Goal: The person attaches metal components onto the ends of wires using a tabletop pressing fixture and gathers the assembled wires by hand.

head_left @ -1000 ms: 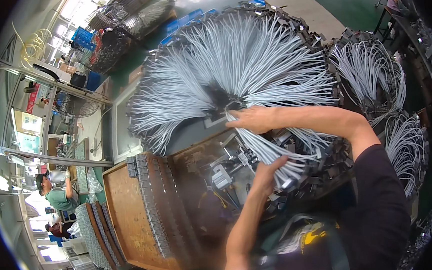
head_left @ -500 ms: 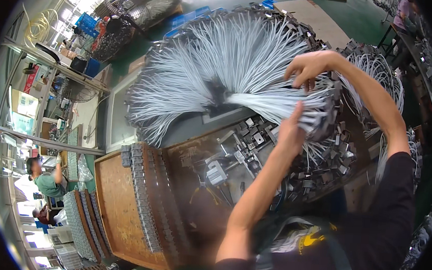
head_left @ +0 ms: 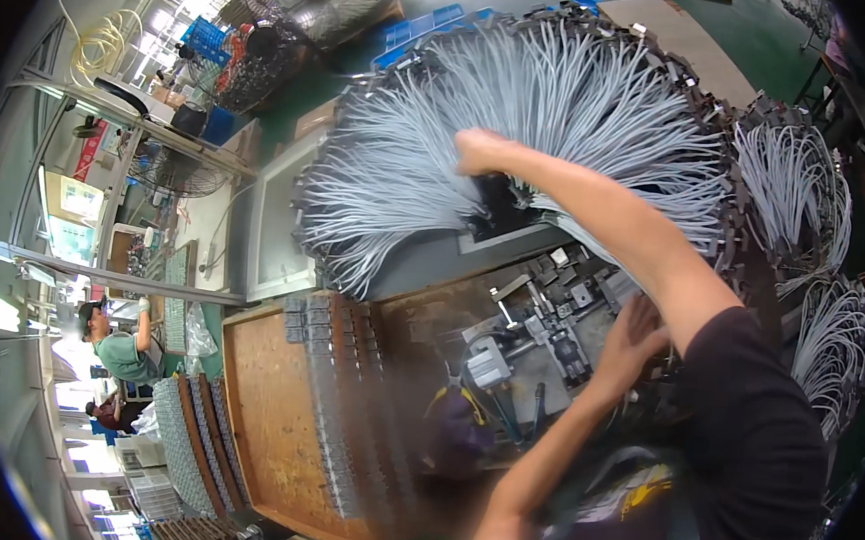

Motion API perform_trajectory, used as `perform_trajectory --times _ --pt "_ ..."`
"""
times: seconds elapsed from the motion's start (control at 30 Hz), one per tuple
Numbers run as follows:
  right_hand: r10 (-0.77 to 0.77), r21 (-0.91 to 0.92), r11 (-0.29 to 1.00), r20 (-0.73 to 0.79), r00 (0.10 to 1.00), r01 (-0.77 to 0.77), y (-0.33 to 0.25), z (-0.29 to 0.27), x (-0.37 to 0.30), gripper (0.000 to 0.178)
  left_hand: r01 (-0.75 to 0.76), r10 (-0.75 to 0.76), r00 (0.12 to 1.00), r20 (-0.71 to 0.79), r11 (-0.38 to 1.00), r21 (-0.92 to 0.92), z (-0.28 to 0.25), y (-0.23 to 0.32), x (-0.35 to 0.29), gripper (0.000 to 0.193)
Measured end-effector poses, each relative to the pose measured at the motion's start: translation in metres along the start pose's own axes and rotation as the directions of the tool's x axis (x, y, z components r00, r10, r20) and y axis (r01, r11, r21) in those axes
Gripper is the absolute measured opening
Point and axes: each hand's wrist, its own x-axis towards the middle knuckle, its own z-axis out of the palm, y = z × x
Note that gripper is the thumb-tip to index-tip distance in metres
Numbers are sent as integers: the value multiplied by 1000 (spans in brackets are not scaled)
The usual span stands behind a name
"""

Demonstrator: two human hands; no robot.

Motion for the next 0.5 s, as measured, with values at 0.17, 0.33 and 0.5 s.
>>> perform_trajectory --times 0.17,0.33,0.5 --pt "221 226 959 -224 949 -170 -12 64 32 61 72 -76 996 -36 992 -107 -25 52 -58 74" --pt "201 175 972 -256 946 -159 -18 82 42 72 5 -38 989 -146 976 -218 -48 62 -68 62" --pt "231 124 970 -231 945 -207 -23 79 44 75 -64 17 976 -218 975 -213 -59 69 -75 55"
